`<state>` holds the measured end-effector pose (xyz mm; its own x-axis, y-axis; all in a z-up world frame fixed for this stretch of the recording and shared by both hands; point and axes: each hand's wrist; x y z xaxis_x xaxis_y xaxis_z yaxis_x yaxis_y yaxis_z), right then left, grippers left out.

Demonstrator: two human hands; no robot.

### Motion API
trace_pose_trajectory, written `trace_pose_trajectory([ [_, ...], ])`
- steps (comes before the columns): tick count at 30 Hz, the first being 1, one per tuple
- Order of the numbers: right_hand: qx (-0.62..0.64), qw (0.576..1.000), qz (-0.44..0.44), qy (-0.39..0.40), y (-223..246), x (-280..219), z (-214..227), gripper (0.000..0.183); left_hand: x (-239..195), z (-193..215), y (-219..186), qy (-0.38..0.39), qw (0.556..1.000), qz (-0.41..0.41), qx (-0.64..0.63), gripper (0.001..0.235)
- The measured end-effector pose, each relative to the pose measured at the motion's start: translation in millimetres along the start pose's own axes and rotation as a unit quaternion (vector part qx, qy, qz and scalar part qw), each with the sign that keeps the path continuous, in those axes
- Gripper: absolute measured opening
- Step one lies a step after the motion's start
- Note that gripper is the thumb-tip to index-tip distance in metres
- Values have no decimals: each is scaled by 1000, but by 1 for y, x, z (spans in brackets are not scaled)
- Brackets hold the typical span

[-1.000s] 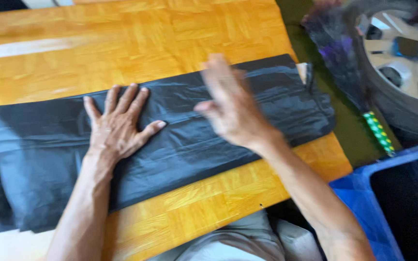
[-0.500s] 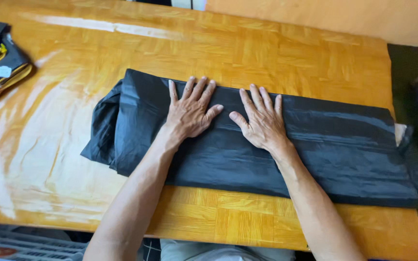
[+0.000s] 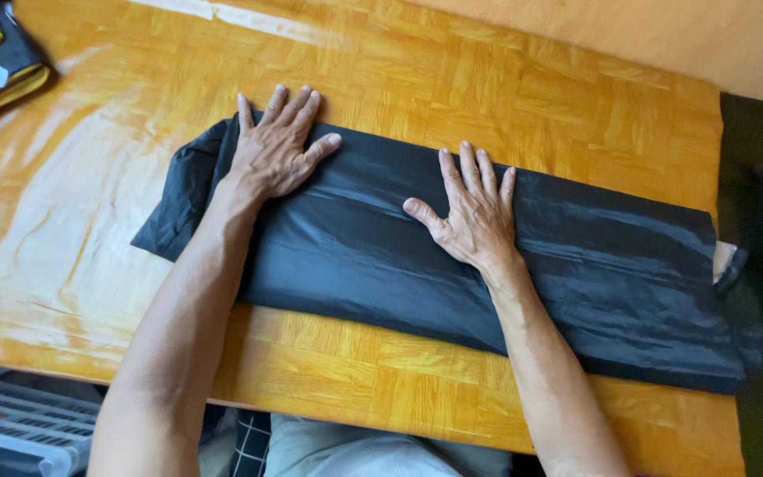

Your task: The person retrieves a black garment from a blue bin and places it on a wooden table. They use a brush to dust the garment, then fold it neatly by hand, smoothing the fabric and aligning the edges.

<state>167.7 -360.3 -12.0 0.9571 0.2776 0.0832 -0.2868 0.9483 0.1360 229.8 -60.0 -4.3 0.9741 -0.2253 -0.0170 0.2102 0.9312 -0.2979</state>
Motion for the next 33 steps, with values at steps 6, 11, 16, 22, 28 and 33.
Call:
trace_pose_trajectory([
  [6, -27, 998, 21, -51, -1, 2, -8, 95, -25, -22, -58, -145, 986, -74, 22, 90],
  [11, -54, 985, 80, -146, -20, 3, -37, 87, -102, -61, -195, -206, 960, -191, 1, 94],
  [16, -26, 999, 44, -15, -19, 2, -21, 76, -120, -81, -175, -196, 972, -125, 19, 99],
  [22, -4, 999, 33, -10, -4, 0, -5, 97, -144, -50, -110, -162, 983, -79, 38, 99],
  [28, 7, 1000, 29, 1, -3, 0, -2, 97, -164, -19, -17, -77, 994, 72, 35, 98],
  [33, 22, 999, -4, 30, 7, -5, 10, 95, -173, -7, 20, -39, 987, 153, 13, 89],
])
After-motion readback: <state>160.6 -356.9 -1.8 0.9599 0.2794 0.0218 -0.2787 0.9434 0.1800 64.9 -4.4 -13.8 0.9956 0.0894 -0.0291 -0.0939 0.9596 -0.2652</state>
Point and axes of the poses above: each hand's wrist, its own x-axis towards the middle knuckle, its own z-axis out of the back of the hand, y = z × x, and after that the axes turned 2 degrees about -x, right-handed
